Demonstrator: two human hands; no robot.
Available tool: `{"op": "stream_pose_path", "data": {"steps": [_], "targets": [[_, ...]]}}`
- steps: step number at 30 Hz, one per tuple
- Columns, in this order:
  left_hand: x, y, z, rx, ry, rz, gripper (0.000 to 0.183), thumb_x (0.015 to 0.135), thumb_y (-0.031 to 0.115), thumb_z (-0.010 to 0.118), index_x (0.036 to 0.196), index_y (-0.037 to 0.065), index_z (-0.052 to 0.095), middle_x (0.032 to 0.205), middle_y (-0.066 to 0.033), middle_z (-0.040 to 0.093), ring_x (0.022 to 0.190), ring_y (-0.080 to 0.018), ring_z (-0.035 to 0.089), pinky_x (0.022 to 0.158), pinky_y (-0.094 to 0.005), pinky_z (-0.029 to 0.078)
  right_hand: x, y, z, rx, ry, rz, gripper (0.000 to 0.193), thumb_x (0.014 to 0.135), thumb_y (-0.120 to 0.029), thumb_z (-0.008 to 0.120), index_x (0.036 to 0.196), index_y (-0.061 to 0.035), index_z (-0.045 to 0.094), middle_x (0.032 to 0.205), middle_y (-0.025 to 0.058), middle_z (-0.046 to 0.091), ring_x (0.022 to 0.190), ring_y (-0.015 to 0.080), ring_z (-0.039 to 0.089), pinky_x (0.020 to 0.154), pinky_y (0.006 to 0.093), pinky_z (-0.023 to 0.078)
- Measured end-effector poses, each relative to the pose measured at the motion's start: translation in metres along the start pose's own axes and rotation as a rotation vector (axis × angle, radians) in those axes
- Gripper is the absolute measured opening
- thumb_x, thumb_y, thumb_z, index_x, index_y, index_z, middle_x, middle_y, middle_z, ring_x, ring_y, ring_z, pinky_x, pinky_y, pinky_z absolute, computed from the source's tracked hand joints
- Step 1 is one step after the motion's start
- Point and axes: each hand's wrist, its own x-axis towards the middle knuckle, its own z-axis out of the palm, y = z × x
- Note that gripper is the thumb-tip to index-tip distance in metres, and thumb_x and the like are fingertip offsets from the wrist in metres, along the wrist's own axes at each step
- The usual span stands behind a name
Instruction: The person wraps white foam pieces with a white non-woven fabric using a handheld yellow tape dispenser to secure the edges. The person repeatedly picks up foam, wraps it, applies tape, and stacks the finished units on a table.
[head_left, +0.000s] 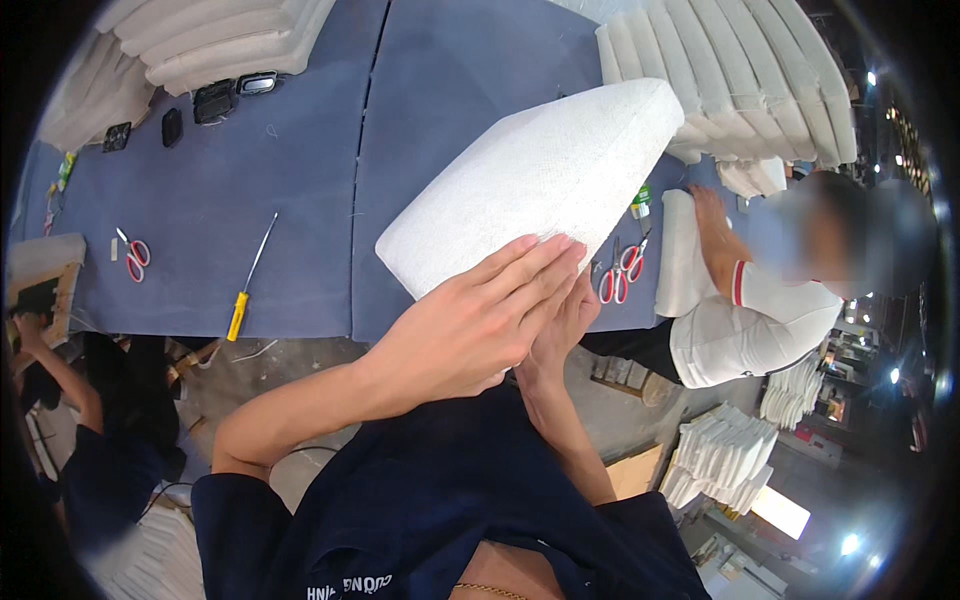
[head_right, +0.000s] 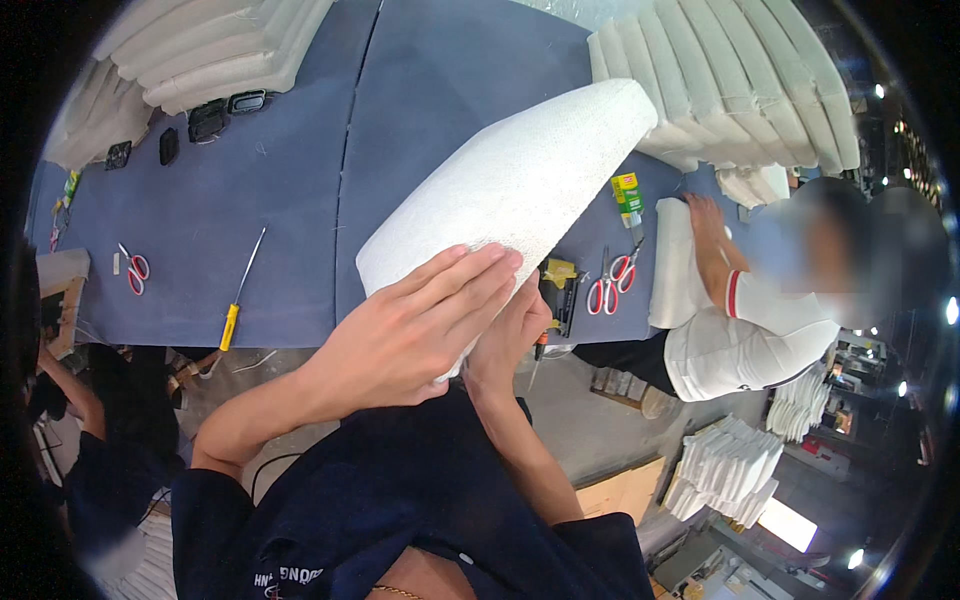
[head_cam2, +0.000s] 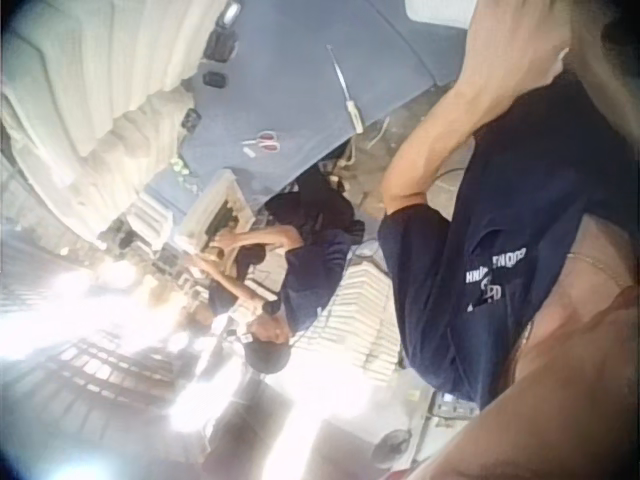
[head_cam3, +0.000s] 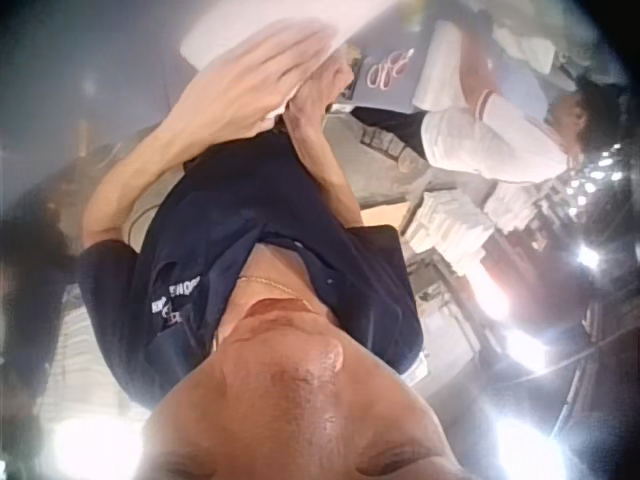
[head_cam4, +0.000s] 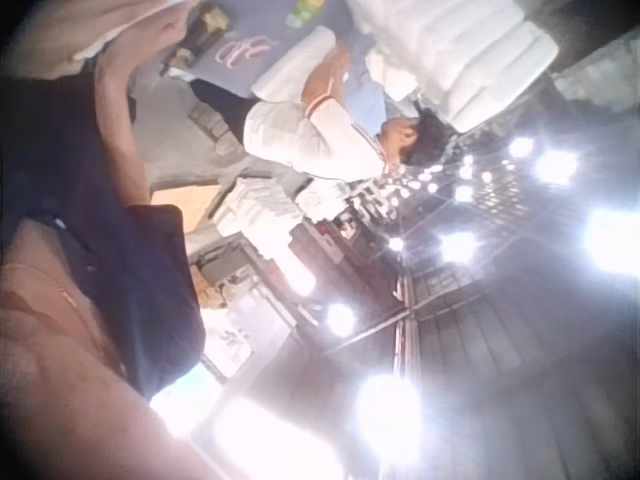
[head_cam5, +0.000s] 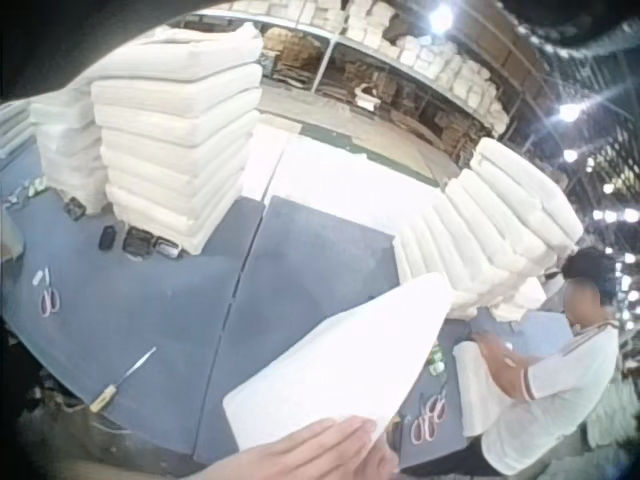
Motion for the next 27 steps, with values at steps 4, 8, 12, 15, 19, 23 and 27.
{"op": "stream_pose_path", "data": {"steps": [4,8,12,15,19,23,27], "targets": [[0.006,-0.003,0.000,-0.011,0.017,0.001,0.103,0.060,0.018,0.090,0.151,-0.006,0.047,0.165,-0.0178,0.041,0.156,-0.0323,0.035,0.131,-0.0447,0.028,0.006,0.007,0.004,0.474,0.031,0.167,0.045,0.117,-0.034,0.044,0.095,-0.0006,0.065,0.084,-0.0009,0.065,0.075,0.0057,0.058,0.066,0.0256,0.047],[-0.011,-0.012,-0.001,-0.320,0.112,-0.032,0.107,0.061,0.021,0.093,0.155,-0.002,0.046,0.166,-0.0171,0.040,0.156,-0.0351,0.036,0.129,-0.0455,0.030,0.006,0.005,0.005,0.494,0.114,0.246,0.047,0.117,-0.034,0.044,0.106,0.0029,0.070,0.091,0.0040,0.072,0.080,0.0079,0.065,0.069,0.0266,0.051],[-0.030,-0.015,0.016,-0.645,0.305,-0.214,0.113,0.061,0.028,0.097,0.158,0.001,0.044,0.166,-0.0181,0.041,0.155,-0.0372,0.037,0.127,-0.0479,0.032,0.007,0.009,-0.003,0.413,0.067,0.273,0.051,0.116,-0.037,0.044,0.113,0.0065,0.070,0.104,0.0098,0.076,0.088,0.0124,0.072,0.073,0.0286,0.056],[-0.031,-0.012,0.022,-0.642,0.357,-0.241,0.118,0.059,0.033,0.099,0.158,0.001,0.044,0.166,-0.0181,0.042,0.156,-0.0374,0.037,0.127,-0.0496,0.032,0.007,0.001,-0.002,0.424,0.078,0.324,0.051,0.116,-0.037,0.043,0.116,0.0066,0.069,0.105,0.0110,0.075,0.089,0.0138,0.073,0.075,0.0297,0.058],[-0.027,-0.008,0.027,-0.584,0.367,-0.225,0.117,0.058,0.030,0.099,0.158,0.001,0.045,0.165,-0.0170,0.044,0.156,-0.0368,0.038,0.127,-0.0502,0.032,0.008,0.005,-0.007,0.455,0.067,0.320,0.050,0.116,-0.037,0.042,0.119,0.0062,0.068,0.107,0.0113,0.075,0.090,0.0157,0.073,0.077,0.0307,0.059],[-0.022,-0.007,0.027,-0.559,0.388,-0.215,0.109,0.060,0.021,0.094,0.156,0.001,0.048,0.164,-0.0165,0.046,0.155,-0.0367,0.039,0.127,-0.0500,0.032,0.008,0.014,-0.011,0.457,0.046,0.311,0.050,0.116,-0.037,0.042,0.121,0.0054,0.067,0.109,0.0108,0.075,0.093,0.0160,0.073,0.079,0.0305,0.059],[-0.019,-0.005,0.030,-0.555,0.400,-0.210,0.103,0.059,0.018,0.088,0.154,0.001,0.051,0.162,-0.0162,0.050,0.153,-0.0369,0.042,0.126,-0.0499,0.033,0.007,0.022,-0.016,0.441,0.057,0.296,0.049,0.116,-0.038,0.042,0.123,0.0047,0.066,0.111,0.0106,0.074,0.095,0.0154,0.072,0.083,0.0302,0.058]]}}
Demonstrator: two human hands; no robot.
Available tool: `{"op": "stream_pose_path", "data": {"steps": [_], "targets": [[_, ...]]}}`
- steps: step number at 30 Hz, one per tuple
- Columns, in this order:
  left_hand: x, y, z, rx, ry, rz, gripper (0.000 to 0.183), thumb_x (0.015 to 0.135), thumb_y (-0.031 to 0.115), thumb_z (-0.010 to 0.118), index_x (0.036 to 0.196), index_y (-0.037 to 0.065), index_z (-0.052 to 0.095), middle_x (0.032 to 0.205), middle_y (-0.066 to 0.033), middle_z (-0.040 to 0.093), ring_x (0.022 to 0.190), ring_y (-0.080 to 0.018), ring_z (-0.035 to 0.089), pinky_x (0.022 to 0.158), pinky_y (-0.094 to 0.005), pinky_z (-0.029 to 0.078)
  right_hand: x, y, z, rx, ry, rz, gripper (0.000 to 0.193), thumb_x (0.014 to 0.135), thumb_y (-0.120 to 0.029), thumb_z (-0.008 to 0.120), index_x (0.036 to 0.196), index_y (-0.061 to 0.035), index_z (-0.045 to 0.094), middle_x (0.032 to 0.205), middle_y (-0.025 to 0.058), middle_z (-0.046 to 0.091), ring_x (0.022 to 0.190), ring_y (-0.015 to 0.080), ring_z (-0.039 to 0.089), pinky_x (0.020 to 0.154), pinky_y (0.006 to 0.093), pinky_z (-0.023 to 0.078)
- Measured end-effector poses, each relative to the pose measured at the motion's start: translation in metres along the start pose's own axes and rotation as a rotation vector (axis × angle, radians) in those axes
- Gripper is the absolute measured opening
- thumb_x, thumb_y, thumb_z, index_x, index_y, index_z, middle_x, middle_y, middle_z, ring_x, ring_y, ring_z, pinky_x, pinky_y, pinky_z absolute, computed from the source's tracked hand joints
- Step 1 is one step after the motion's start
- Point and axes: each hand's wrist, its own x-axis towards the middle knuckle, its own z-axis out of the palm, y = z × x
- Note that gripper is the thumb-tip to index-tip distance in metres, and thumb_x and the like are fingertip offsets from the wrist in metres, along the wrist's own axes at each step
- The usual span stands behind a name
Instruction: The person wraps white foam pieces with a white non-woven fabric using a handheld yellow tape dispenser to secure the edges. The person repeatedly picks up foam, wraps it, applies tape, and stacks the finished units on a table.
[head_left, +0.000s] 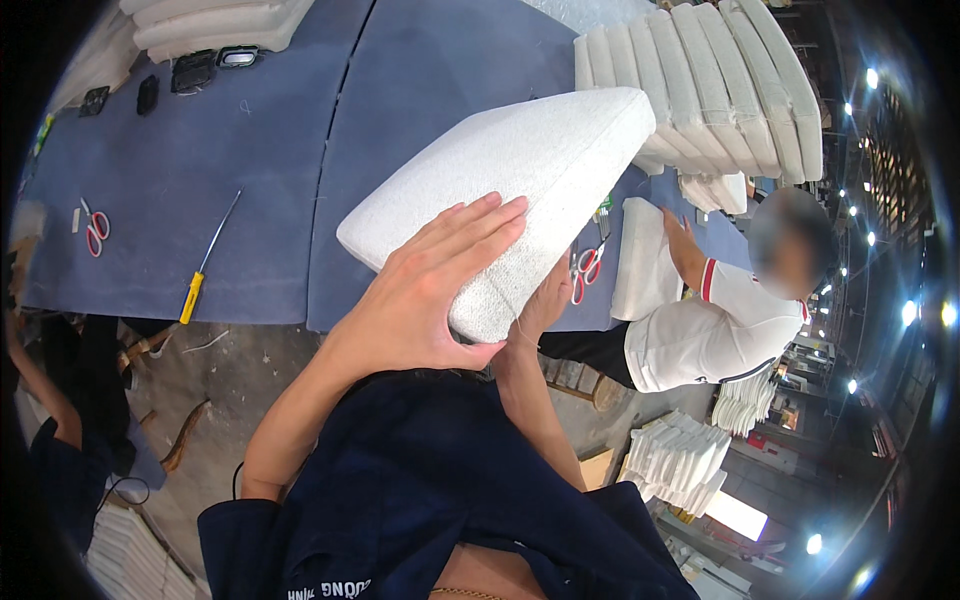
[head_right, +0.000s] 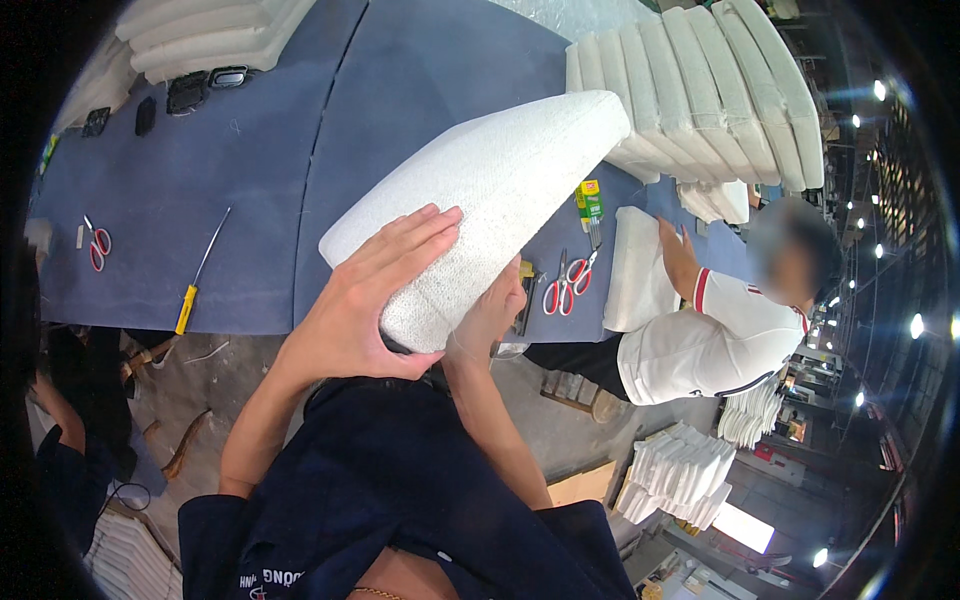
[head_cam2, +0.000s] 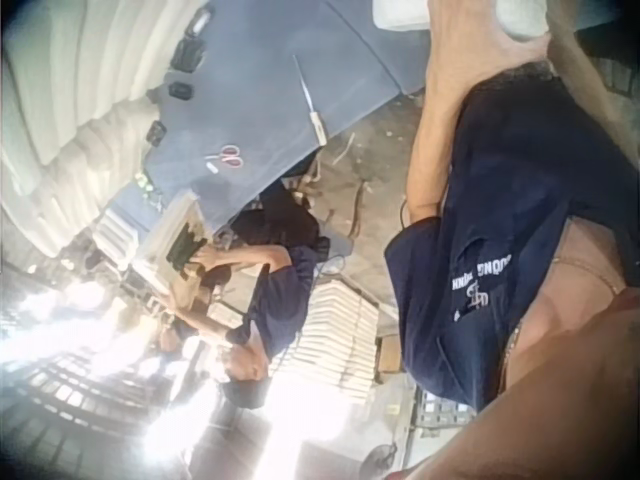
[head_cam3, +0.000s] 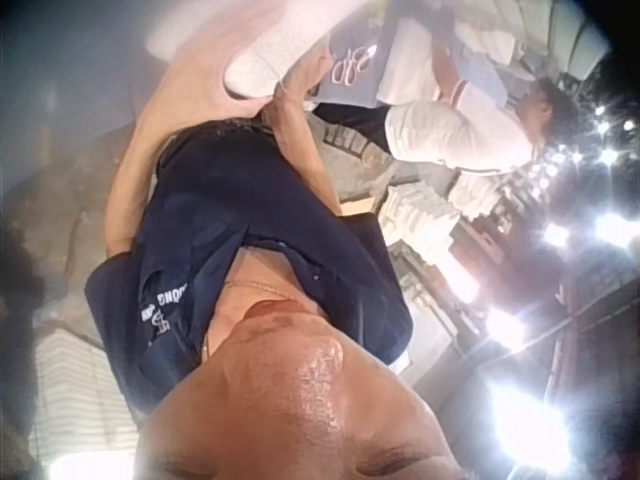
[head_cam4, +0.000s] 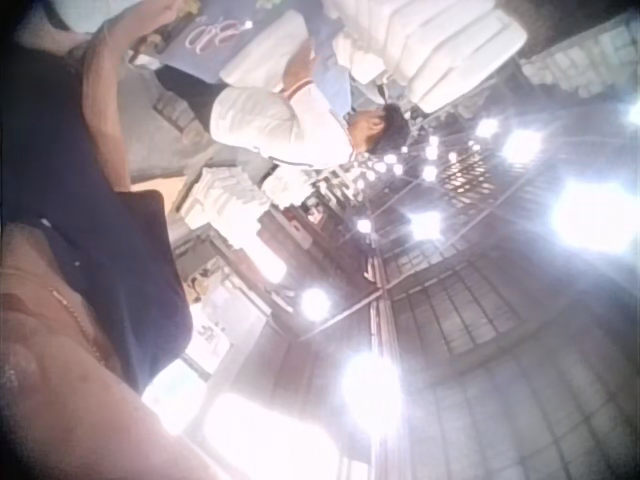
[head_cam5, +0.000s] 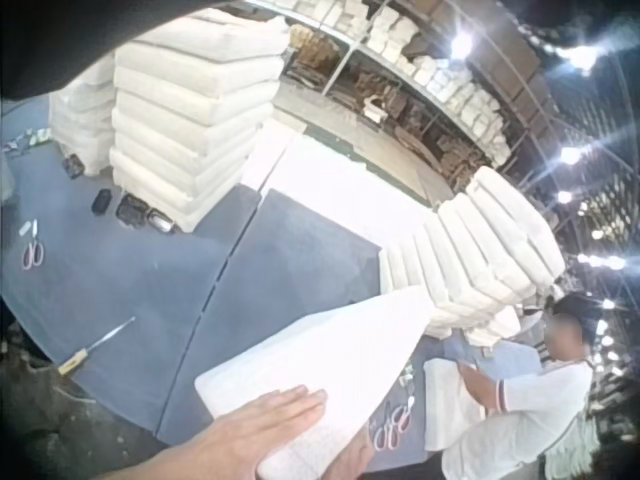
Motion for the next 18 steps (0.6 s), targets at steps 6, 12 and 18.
{"op": "stream_pose_path", "data": {"steps": [6,12,18], "targets": [[-0.002,-0.003,0.003,0.001,0.025,-0.002,0.101,0.060,0.020,0.088,0.153,0.002,0.051,0.162,-0.0150,0.049,0.152,-0.0368,0.043,0.125,-0.0518,0.035,0.004,0.009,-0.007,0.023,-0.077,-0.026,0.048,0.117,-0.036,0.041,0.127,0.0044,0.064,0.114,0.0109,0.073,0.096,0.0157,0.071,0.083,0.0306,0.058],[-0.007,-0.004,0.010,-0.017,0.044,-0.010,0.104,0.061,0.023,0.090,0.155,0.003,0.050,0.163,-0.0154,0.048,0.153,-0.0359,0.043,0.126,-0.0511,0.034,0.004,0.008,-0.010,0.006,0.001,-0.018,0.045,0.117,-0.033,0.040,0.128,0.0041,0.064,0.114,0.0111,0.073,0.098,0.0164,0.072,0.083,0.0312,0.058],[-0.008,-0.005,0.015,-0.019,0.041,-0.004,0.106,0.062,0.024,0.090,0.157,0.003,0.049,0.163,-0.0153,0.048,0.153,-0.0355,0.042,0.126,-0.0518,0.033,0.004,0.010,-0.018,0.007,-0.037,-0.041,0.047,0.117,-0.035,0.041,0.126,0.0051,0.065,0.114,0.0116,0.073,0.097,0.0170,0.072,0.081,0.0313,0.059]]}}
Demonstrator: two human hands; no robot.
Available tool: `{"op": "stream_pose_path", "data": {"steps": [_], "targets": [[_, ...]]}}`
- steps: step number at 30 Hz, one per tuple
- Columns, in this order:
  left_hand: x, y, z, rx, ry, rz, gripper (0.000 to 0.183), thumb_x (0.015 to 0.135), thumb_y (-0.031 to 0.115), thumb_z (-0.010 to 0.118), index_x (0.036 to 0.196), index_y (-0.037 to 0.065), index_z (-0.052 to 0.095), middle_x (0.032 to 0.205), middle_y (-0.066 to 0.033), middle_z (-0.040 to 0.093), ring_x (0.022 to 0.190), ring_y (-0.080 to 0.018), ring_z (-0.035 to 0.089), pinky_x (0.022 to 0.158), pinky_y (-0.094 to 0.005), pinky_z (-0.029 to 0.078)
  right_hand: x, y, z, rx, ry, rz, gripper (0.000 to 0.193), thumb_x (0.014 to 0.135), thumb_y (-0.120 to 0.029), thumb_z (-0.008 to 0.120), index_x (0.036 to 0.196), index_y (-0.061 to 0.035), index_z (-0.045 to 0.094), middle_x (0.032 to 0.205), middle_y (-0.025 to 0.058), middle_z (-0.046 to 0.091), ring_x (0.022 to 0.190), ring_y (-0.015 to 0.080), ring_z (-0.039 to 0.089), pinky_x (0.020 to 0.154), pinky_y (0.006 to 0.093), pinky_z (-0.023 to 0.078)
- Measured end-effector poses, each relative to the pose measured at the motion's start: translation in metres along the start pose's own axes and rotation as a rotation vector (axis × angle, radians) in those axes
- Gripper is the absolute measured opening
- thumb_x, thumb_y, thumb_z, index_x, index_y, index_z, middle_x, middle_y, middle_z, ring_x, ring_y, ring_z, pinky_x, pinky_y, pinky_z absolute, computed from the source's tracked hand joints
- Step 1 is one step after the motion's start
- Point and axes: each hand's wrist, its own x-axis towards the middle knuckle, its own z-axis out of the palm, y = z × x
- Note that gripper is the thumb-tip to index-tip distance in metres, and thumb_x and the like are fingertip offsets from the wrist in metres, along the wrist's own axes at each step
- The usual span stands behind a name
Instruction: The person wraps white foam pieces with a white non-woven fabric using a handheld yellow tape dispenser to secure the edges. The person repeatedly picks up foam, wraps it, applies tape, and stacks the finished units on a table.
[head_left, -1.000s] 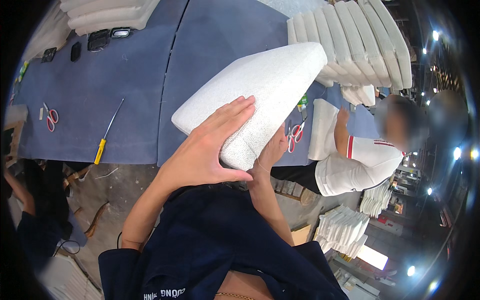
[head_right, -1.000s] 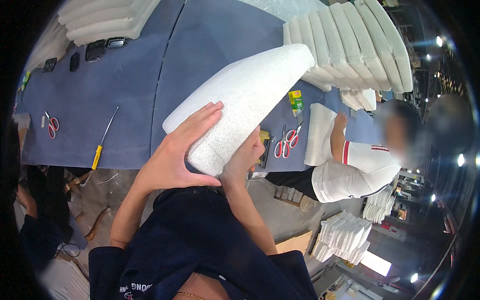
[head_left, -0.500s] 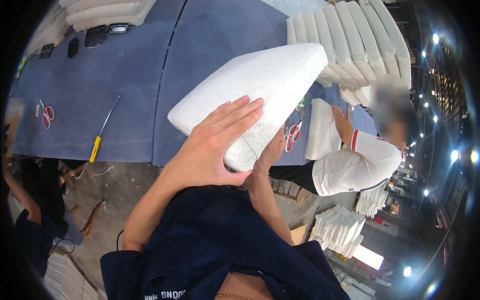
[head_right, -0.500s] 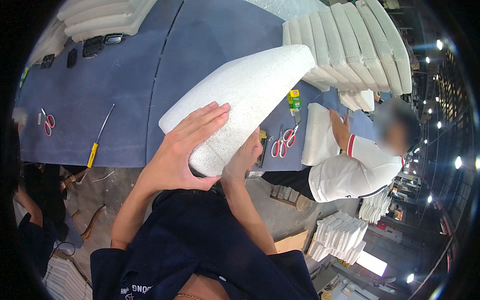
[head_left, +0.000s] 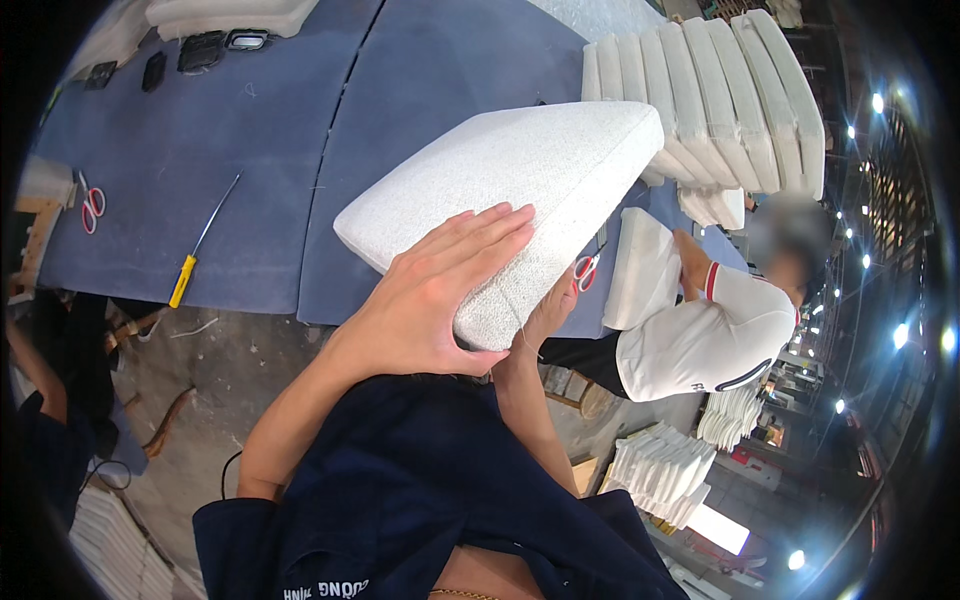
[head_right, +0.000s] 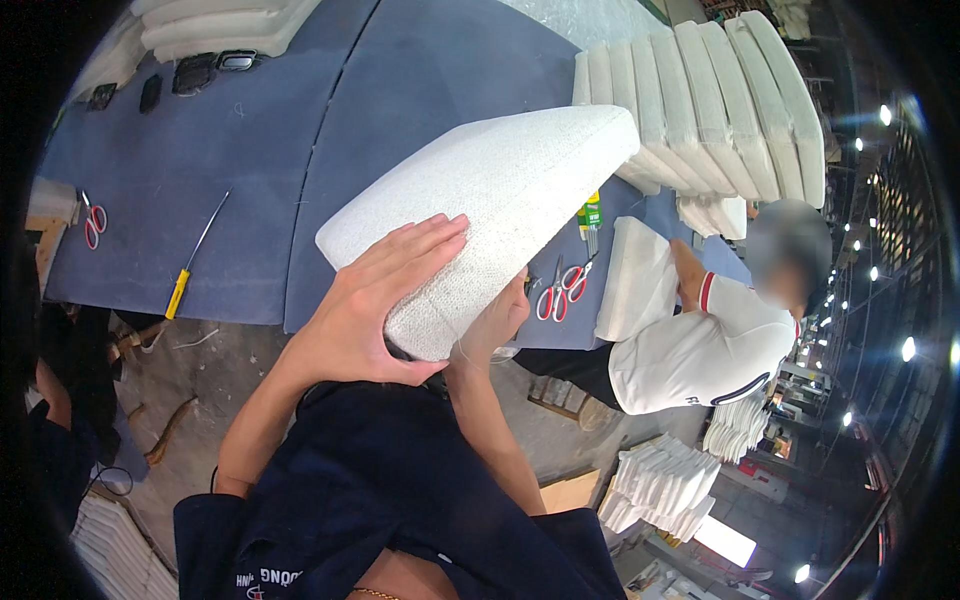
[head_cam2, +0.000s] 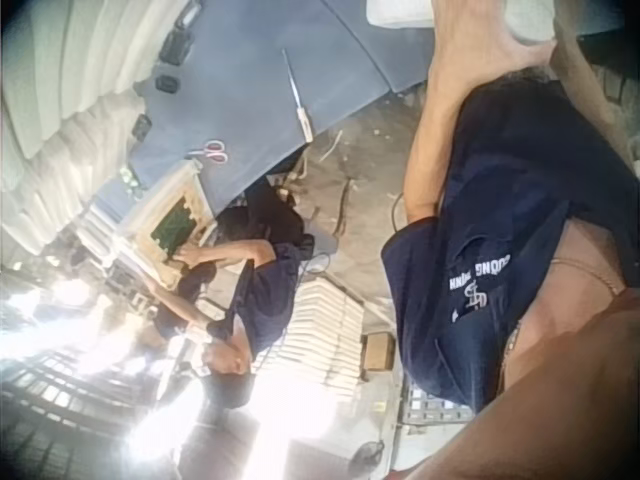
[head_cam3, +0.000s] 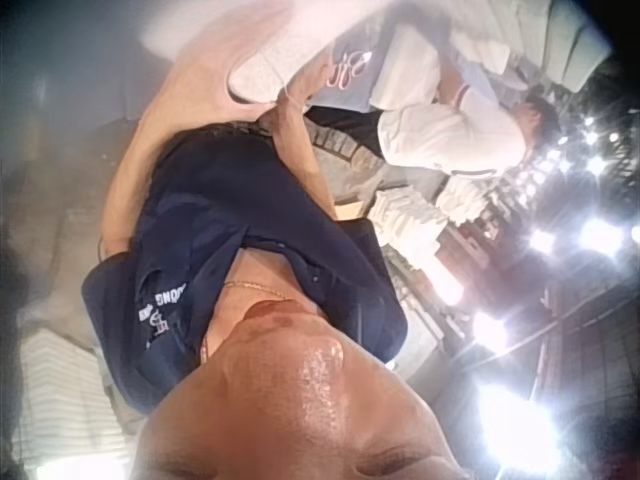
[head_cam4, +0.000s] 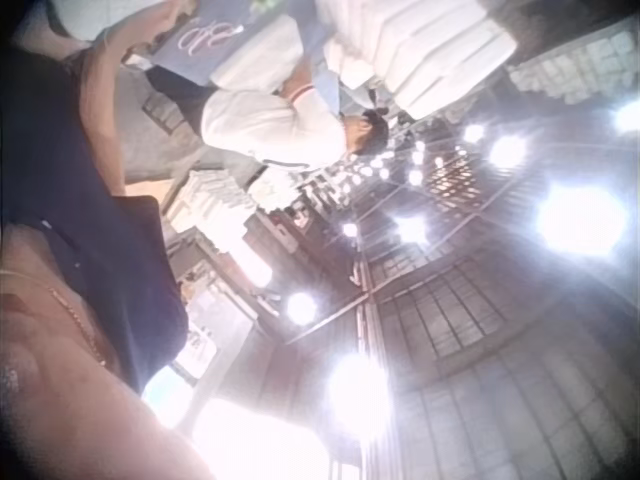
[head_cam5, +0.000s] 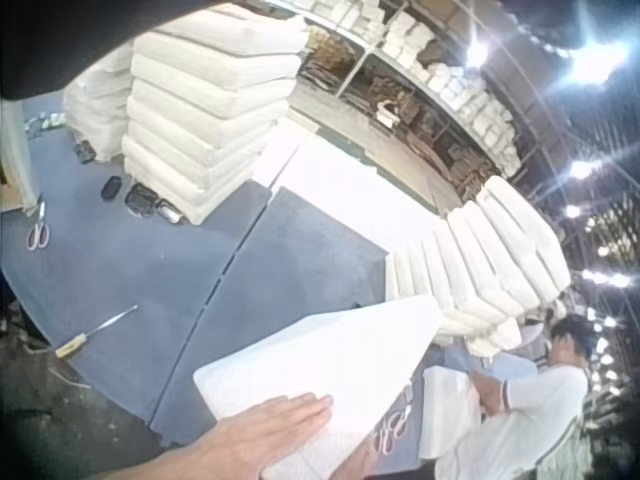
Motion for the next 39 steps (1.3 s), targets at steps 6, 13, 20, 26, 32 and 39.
{"op": "stream_pose_path", "data": {"steps": [6,13,20,26,32,39], "targets": [[-0.002,0.003,0.004,-0.020,-0.028,-0.028,0.108,0.063,0.028,0.093,0.157,0.003,0.047,0.164,-0.0156,0.047,0.154,-0.0348,0.042,0.127,-0.0512,0.031,-0.002,-0.005,0.001,-0.020,0.050,-0.002,0.049,0.117,-0.036,0.040,0.124,0.0065,0.065,0.112,0.0119,0.074,0.096,0.0168,0.073,0.081,0.0313,0.059],[-0.009,-0.013,-0.004,-0.378,-0.045,-0.191,0.075,0.092,0.035,0.077,0.154,0.002,0.053,0.163,-0.0182,0.048,0.155,-0.0343,0.040,0.127,-0.0468,0.030,-0.007,-0.005,-0.003,0.048,0.023,0.017,0.050,0.117,-0.037,0.041,0.123,0.0067,0.065,0.110,0.0119,0.074,0.094,0.0173,0.073,0.079,0.0318,0.059],[0.024,-0.017,0.004,-0.310,-0.047,-0.217,0.048,0.110,0.029,0.053,0.149,0.002,0.059,0.155,-0.0224,0.055,0.148,-0.0378,0.048,0.121,-0.0452,0.037,-0.007,-0.002,-0.009,0.030,0.007,-0.039,0.049,0.117,-0.037,0.043,0.121,0.0061,0.066,0.108,0.0108,0.074,0.093,0.0163,0.073,0.080,0.0315,0.059],[0.063,-0.004,0.015,0.304,-0.037,-0.189,0.050,0.111,0.035,0.049,0.149,0.003,0.057,0.149,-0.0269,0.057,0.141,-0.0462,0.051,0.119,-0.0525,0.038,-0.001,0.003,-0.007,0.044,0.058,0.019,0.051,0.117,-0.036,0.042,0.113,0.0074,0.069,0.103,0.0081,0.074,0.089,0.0123,0.069,0.077,0.0300,0.056],[0.103,-0.005,-0.021,0.662,-0.199,-0.276,0.055,0.112,0.041,0.044,0.150,0.002,0.052,0.146,-0.0244,0.060,0.138,-0.0453,0.054,0.121,-0.0584,0.033,0.011,-0.008,0.061,-0.031,0.032,-0.097,0.054,0.117,-0.033,0.041,0.097,0.0091,0.069,0.085,0.0044,0.071,0.079,0.0080,0.060,0.070,0.0285,0.049],[0.101,-0.007,-0.098,1.027,-0.141,-0.328,0.054,0.112,0.039,0.041,0.150,0.001,0.045,0.150,-0.0279,0.052,0.122,-0.0494,0.062,0.117,-0.0608,0.036,0.032,0.000,0.162,0.049,-0.226,-0.206,0.053,0.116,-0.030,0.046,0.079,0.0042,0.063,0.062,0.0018,0.059,0.057,0.0067,0.051,0.053,0.0303,0.042]]}}
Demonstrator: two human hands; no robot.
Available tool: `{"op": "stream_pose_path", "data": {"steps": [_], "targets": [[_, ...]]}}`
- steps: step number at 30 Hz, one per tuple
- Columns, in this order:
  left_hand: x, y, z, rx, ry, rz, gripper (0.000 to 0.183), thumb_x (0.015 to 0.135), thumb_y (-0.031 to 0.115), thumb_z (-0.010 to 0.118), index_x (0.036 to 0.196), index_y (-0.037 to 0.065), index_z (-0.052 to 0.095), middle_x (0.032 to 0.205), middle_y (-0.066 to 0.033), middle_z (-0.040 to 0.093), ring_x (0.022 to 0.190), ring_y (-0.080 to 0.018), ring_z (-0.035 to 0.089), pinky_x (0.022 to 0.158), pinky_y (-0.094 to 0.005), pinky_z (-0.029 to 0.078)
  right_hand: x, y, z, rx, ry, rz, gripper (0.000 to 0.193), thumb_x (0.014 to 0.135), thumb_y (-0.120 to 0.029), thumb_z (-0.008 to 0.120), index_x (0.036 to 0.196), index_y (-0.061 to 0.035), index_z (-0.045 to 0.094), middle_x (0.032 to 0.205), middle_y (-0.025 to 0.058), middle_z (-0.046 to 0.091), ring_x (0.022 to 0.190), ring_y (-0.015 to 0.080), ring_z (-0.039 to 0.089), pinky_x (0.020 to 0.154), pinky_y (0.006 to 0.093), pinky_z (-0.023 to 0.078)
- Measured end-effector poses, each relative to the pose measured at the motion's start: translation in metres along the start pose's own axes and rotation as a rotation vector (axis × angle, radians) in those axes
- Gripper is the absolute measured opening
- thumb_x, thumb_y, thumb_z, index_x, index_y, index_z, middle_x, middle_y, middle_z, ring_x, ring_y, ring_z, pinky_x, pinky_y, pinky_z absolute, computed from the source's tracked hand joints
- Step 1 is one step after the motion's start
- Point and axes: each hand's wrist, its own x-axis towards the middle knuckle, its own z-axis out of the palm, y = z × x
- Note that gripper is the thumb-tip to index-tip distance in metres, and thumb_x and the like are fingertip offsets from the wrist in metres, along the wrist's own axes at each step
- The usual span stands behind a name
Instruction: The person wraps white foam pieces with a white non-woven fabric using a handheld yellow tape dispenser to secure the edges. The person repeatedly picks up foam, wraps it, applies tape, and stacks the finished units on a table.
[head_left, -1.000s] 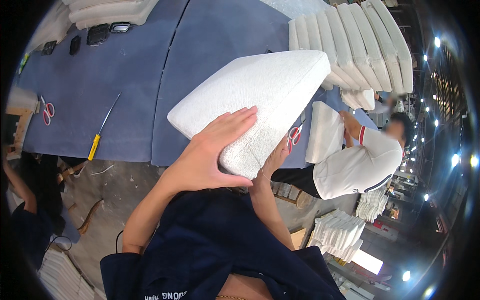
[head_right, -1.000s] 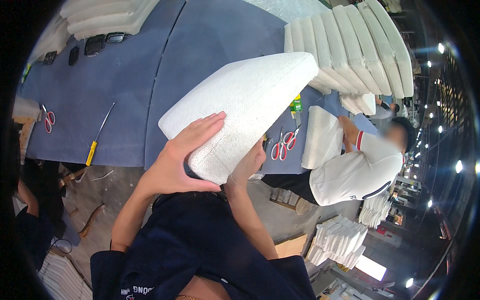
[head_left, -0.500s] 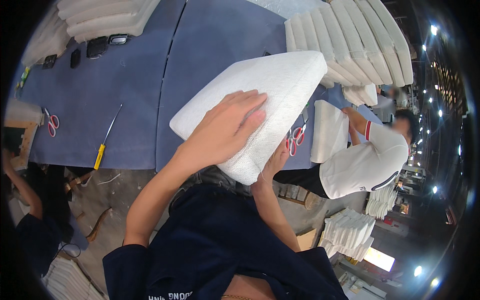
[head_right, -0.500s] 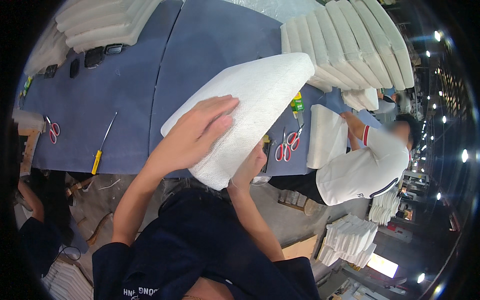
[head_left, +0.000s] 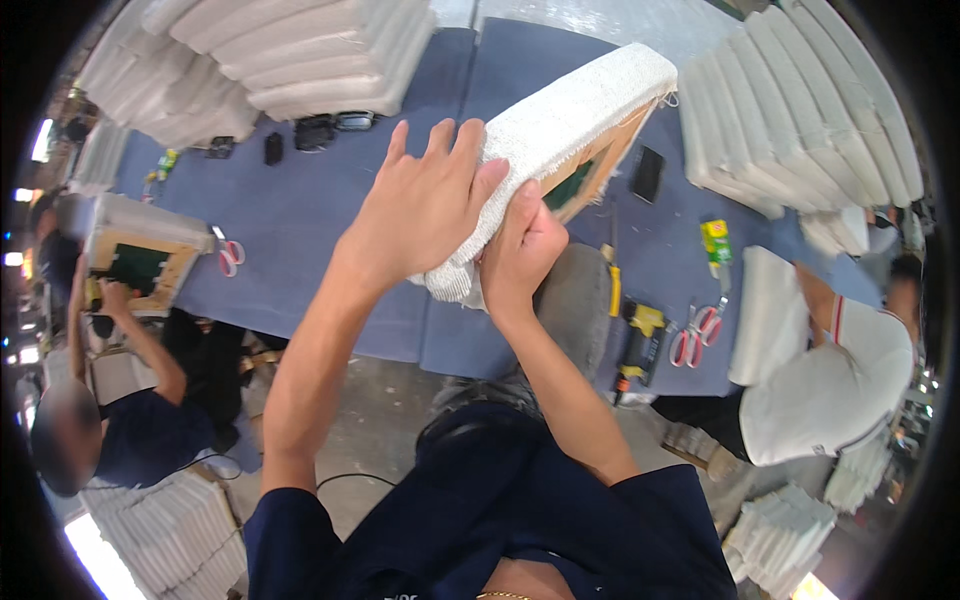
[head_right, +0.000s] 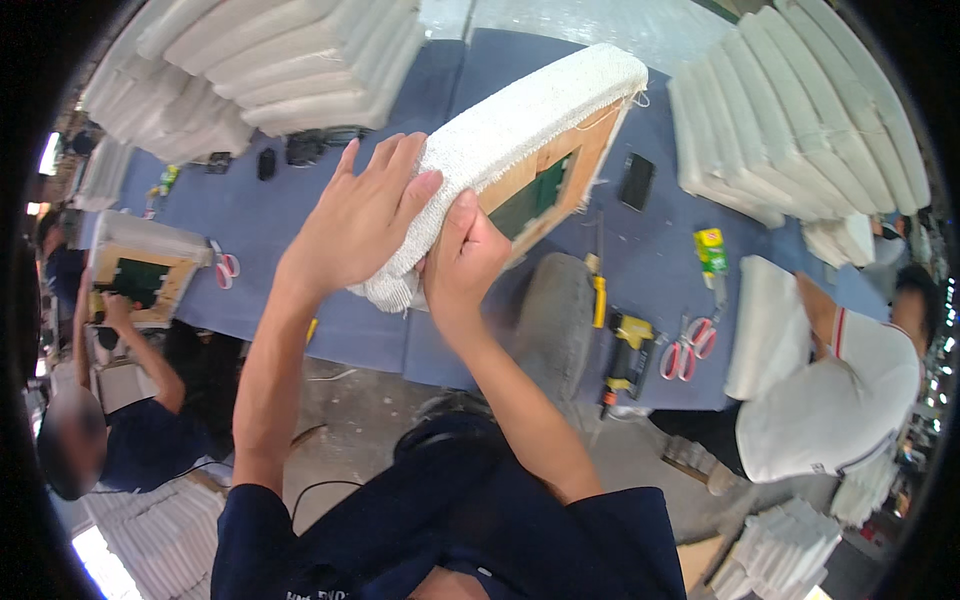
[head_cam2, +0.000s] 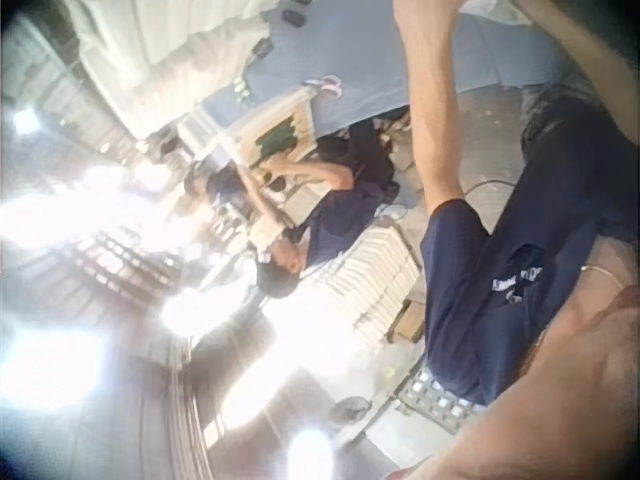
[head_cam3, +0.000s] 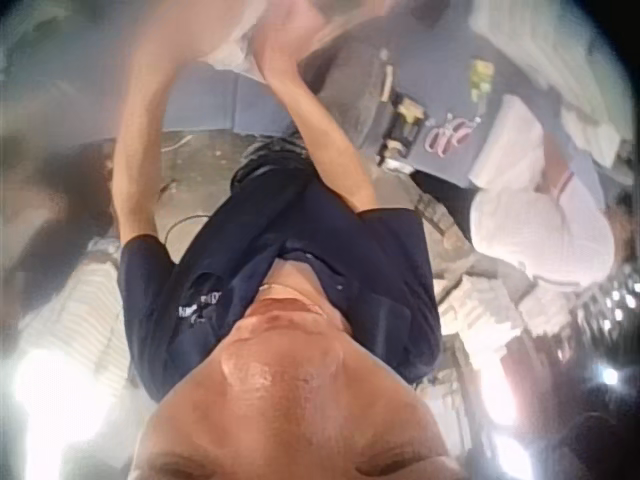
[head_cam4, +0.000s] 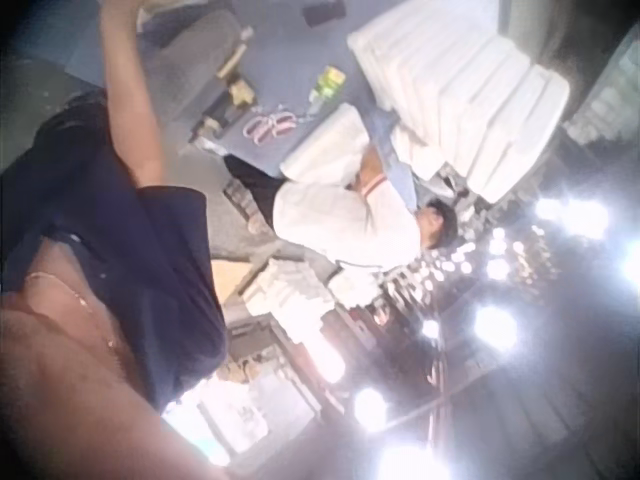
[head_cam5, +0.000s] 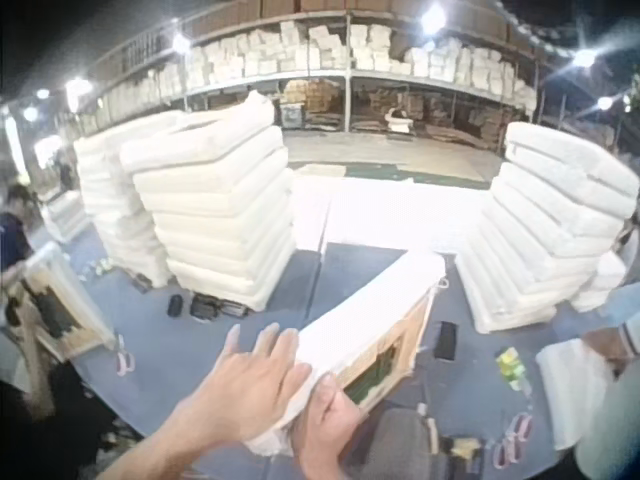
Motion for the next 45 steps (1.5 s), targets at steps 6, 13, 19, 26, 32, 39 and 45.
{"op": "stream_pose_path", "data": {"steps": [6,13,19,26,32,39,45], "targets": [[0.008,-0.005,-0.013,0.077,0.045,-0.161,0.055,0.108,0.031,0.054,0.155,0.006,0.041,0.143,-0.0316,0.055,0.098,-0.0502,0.070,0.083,-0.0577,0.056,0.025,0.014,0.039,-0.045,-0.156,0.022,0.049,0.114,-0.031,0.050,0.077,-0.0008,0.059,0.058,0.0024,0.054,0.050,0.0093,0.051,0.049,0.0287,0.042],[0.010,-0.022,-0.011,0.128,0.040,-0.140,0.063,0.106,0.034,0.060,0.158,0.009,0.037,0.136,-0.0291,0.058,0.089,-0.0481,0.071,0.077,-0.0558,0.056,0.027,0.065,-0.130,-0.184,-0.213,0.081,0.030,0.108,-0.029,0.060,0.096,-0.0017,0.062,0.083,0.0046,0.066,0.077,0.0132,0.064,0.070,0.0305,0.052],[0.008,-0.046,-0.011,0.045,0.061,-0.133,0.064,0.105,0.038,0.060,0.157,0.007,0.038,0.128,-0.0286,0.060,0.088,-0.0466,0.071,0.075,-0.0550,0.057,-0.053,0.224,-0.420,-1.316,-0.011,0.075,0.057,0.094,-0.031,0.077,0.133,0.0081,0.061,0.132,0.0277,0.067,0.124,0.0467,0.060,0.109,0.0543,0.044],[0.016,-0.060,0.004,0.038,0.121,0.008,0.069,0.104,0.046,0.057,0.155,0.003,0.039,0.117,-0.0309,0.060,0.076,-0.0466,0.071,0.069,-0.0529,0.060,-0.094,0.288,-0.479,-1.521,0.048,0.071,0.072,0.087,-0.012,0.081,0.148,0.0022,0.046,0.127,0.0246,0.066,0.110,0.0403,0.069,0.095,0.0463,0.057],[0.004,-0.070,0.012,0.083,0.247,-0.005,0.069,0.099,0.046,0.067,0.148,0.002,0.046,0.105,-0.0239,0.062,0.067,-0.0351,0.070,0.059,-0.0443,0.054,-0.024,0.201,-0.445,-1.398,-0.285,0.397,0.082,0.085,-0.045,0.079,0.152,-0.0063,0.051,0.147,0.0220,0.055,0.137,0.0433,0.040,0.115,0.0492,0.030],[0.012,-0.074,0.013,0.048,0.243,0.025,0.068,0.099,0.045,0.067,0.147,0.001,0.047,0.105,-0.0250,0.062,0.068,-0.0360,0.070,0.060,-0.0443,0.054,-0.009,0.029,-0.357,-0.876,-0.090,0.422,0.084,0.089,-0.055,0.080,0.153,-0.0058,0.056,0.154,0.0218,0.055,0.153,0.0375,0.034,0.130,0.0455,0.018],[0.013,-0.084,0.007,0.065,0.171,-0.007,0.069,0.102,0.046,0.062,0.153,0.004,0.042,0.113,-0.0292,0.062,0.078,-0.0435,0.072,0.067,-0.0511,0.059,0.024,0.028,-0.234,-0.348,-0.114,0.502,0.070,0.086,-0.026,0.088,0.138,0.0076,0.056,0.130,0.0180,0.056,0.110,0.0319,0.057,0.095,0.0437,0.049]]}}
